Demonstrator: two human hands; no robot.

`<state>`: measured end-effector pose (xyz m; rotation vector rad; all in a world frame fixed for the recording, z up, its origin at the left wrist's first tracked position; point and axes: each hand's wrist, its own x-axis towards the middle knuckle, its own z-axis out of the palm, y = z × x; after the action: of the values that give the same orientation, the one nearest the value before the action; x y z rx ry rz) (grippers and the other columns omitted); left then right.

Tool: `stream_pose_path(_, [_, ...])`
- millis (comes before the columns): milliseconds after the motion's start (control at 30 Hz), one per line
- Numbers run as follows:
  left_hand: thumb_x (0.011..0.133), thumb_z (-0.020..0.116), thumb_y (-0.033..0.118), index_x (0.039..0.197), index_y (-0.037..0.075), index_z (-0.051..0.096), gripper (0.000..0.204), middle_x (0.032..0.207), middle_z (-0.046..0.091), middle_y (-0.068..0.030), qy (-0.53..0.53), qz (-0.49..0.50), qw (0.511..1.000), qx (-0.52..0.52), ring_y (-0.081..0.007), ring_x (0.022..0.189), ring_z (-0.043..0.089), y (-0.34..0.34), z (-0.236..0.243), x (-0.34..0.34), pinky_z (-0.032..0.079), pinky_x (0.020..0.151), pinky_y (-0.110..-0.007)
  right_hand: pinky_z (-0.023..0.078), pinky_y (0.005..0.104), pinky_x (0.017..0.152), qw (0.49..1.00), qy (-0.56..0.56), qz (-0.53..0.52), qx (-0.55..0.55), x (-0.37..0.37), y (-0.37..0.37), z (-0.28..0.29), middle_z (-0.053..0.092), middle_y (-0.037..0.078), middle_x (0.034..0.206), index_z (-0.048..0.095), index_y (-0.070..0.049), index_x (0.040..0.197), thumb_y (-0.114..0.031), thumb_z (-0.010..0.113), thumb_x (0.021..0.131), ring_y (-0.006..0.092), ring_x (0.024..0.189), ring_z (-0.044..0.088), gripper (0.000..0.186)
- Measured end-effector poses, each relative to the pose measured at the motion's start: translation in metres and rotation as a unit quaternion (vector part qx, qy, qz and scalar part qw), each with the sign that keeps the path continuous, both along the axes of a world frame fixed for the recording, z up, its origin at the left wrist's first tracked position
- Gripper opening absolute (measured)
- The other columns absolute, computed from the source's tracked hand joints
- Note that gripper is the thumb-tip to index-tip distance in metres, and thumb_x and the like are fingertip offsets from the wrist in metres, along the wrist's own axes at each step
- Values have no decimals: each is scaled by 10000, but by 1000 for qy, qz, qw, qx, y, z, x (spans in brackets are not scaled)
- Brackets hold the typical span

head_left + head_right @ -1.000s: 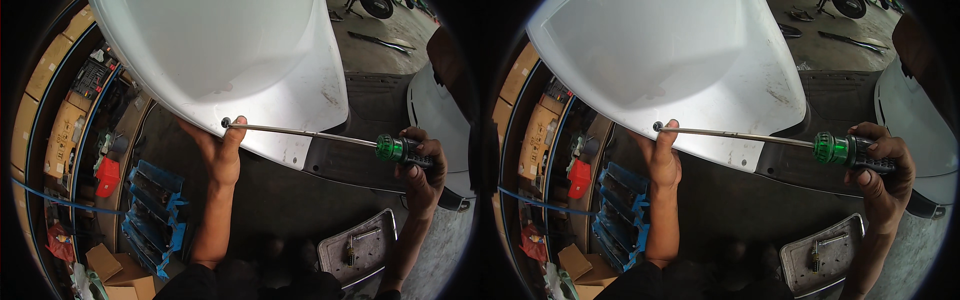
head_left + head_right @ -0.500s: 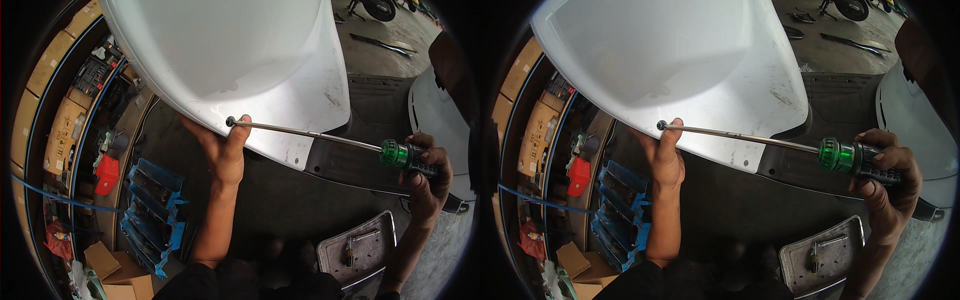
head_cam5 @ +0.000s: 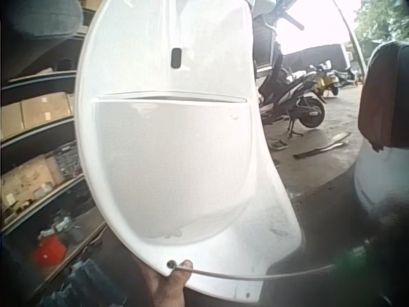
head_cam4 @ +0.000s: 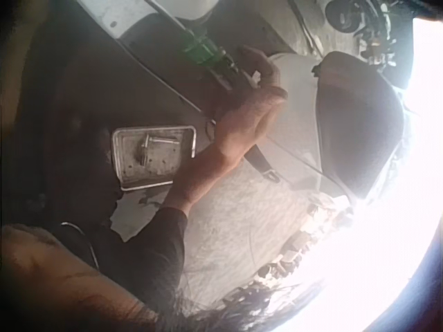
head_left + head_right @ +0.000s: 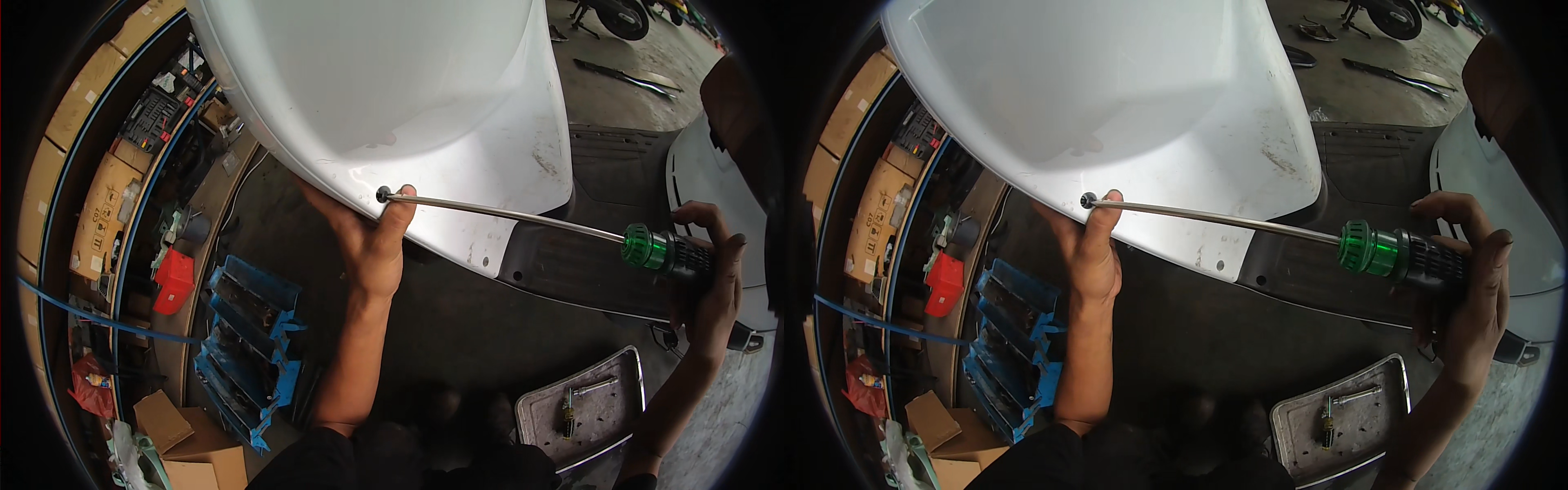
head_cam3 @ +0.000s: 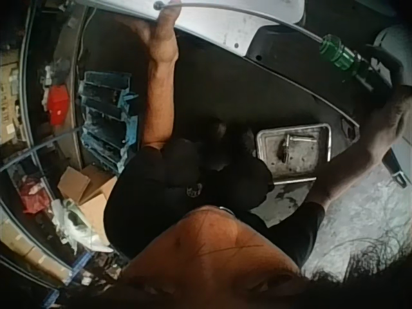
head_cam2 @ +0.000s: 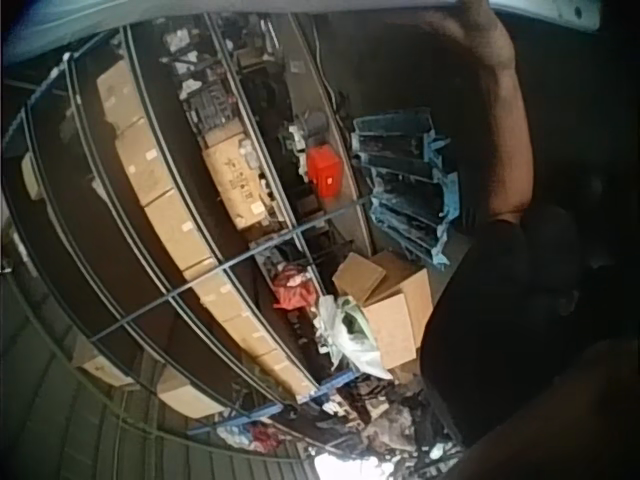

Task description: The person unscrews and removes panels from a scooter using a screwdriver, placing the screws into a metal tray.

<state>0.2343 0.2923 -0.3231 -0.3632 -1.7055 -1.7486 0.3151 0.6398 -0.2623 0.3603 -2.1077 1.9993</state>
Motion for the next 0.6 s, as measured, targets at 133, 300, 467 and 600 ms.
stream_pose_path(133, [770, 714, 56, 1521, 37, -67, 1084, 1473, 237, -181, -10, -6, 1000, 8, -268, 1361, 281, -1, 3, 2, 243, 1142, -428, 478, 202, 364, 987, 127, -96, 10, -12, -33, -9, 643, 169, 881, 394, 67, 1290, -489, 664, 885, 128, 473, 599, 739])
stream_pose_path(300, [775, 712, 53, 1522, 51, -60, 1075, 1464, 245, -178, -11, -12, 1000, 21, -269, 1354, 290, 0, 5, 1, 256, 1138, -430, 517, 223, 424, 998, 26, 36, -37, -6, -12, -5, 669, 203, 959, 564, 44, 1119, -373, 737, 855, 165, 585, 654, 523])
stream_pose_path(467, [779, 749, 90, 1518, 54, -50, 1088, 1461, 245, -176, -1, 5, 1000, 4, -277, 1357, 288, 1, 3, -2, 253, 1144, -445, 554, 259, 490, 997, 63, -24, -46, -8, -16, -19, 674, 216, 973, 638, 18, 1040, -277, 797, 807, 177, 635, 666, 408])
stream_pose_path(600, [778, 766, 103, 1517, 55, -53, 1104, 1453, 256, -173, -9, 2, 1000, 11, -280, 1358, 290, 2, 1, -1, 250, 1147, -451, 560, 260, 508, 995, 71, -28, -60, -5, -15, -30, 675, 225, 982, 644, 17, 1025, -280, 806, 799, 176, 635, 664, 406])
